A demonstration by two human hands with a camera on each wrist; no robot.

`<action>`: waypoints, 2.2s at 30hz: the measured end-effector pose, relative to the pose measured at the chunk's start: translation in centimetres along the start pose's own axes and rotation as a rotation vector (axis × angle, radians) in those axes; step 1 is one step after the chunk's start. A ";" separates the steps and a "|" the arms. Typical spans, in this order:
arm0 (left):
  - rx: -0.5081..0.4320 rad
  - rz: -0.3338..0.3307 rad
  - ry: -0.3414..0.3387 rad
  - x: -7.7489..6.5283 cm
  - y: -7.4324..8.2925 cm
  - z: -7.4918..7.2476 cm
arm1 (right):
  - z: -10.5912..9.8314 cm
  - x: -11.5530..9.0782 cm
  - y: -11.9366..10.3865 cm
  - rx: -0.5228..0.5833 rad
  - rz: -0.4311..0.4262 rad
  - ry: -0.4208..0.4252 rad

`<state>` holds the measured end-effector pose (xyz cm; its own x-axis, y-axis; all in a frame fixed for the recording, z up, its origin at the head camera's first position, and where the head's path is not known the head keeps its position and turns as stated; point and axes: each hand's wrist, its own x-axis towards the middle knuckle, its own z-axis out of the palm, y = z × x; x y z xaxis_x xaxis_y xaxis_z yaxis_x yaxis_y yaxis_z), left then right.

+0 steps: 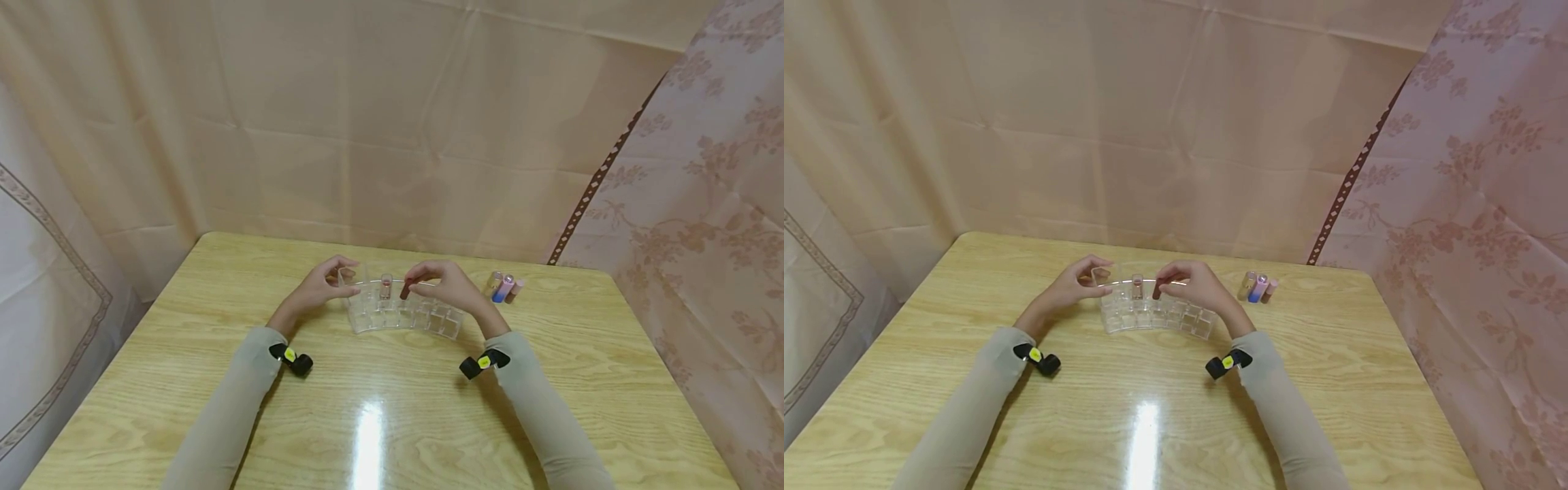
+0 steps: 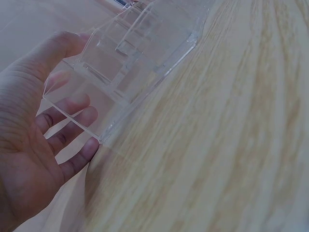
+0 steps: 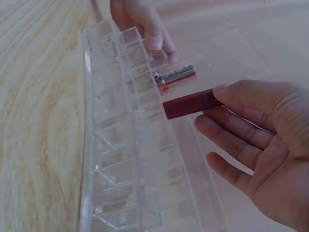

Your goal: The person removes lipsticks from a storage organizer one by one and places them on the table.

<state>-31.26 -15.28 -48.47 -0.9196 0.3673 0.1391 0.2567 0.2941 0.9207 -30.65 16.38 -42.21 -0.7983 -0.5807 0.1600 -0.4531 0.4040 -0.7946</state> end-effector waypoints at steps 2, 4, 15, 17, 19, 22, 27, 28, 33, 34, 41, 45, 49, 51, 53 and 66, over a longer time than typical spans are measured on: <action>0.001 0.002 0.000 0.1 0.0 0.0 | -0.2 0.0 0.0 0.006 -0.008 0.000; -0.002 0.003 0.000 0.0 0.0 0.0 | -0.5 -0.1 -0.1 0.018 -0.016 -0.005; -0.017 0.004 -0.001 -0.2 0.3 0.1 | -2.5 -0.7 -1.1 0.067 0.007 -0.012; -0.014 0.004 -0.001 -0.2 0.2 0.1 | -2.8 -0.9 -1.3 0.079 0.023 -0.009; -0.011 0.002 0.001 -0.1 0.2 0.1 | -3.2 -1.1 -1.4 0.085 0.038 -0.003; -0.005 -0.002 0.003 -0.1 0.1 0.0 | -3.8 -1.5 -1.3 0.094 0.060 0.015; 0.015 -0.011 -0.006 -0.1 0.3 -0.1 | -4.8 -2.0 -0.9 0.106 0.067 0.057; 0.021 -0.015 -0.010 -0.2 0.4 -0.2 | -5.0 -2.2 -0.8 0.108 0.068 0.064; 0.060 -0.041 -0.046 -0.1 0.9 -0.4 | -5.8 -2.8 -0.8 0.103 0.045 0.095; 0.067 -0.046 -0.058 0.0 1.0 -0.5 | -5.9 -2.9 -0.7 0.101 0.036 0.101; 0.019 -0.104 -0.145 0.6 1.9 -1.2 | -6.7 -3.2 -0.4 0.107 0.035 0.141; 0.039 -0.098 -0.188 1.1 2.2 -1.7 | -7.0 -3.3 -0.6 0.107 0.042 0.154; 0.067 -0.077 -0.214 1.5 2.2 -2.2 | -7.2 -3.3 -0.8 0.108 0.030 0.159; 0.072 -0.071 -0.222 1.6 2.3 -2.3 | -7.4 -3.4 -0.8 0.112 0.034 0.163; 0.073 -0.060 -0.233 1.7 2.4 -2.3 | -7.6 -3.6 -0.7 0.108 0.056 0.168; 0.084 -0.075 -0.217 0.6 2.5 -2.5 | -10.7 -5.9 -0.7 0.062 0.144 0.185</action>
<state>-31.90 -16.55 -45.22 -0.8540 0.5199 -0.0185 0.2222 0.3967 0.8906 -29.86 27.11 -36.37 -0.9145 -0.3785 0.1427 -0.3090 0.4257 -0.8505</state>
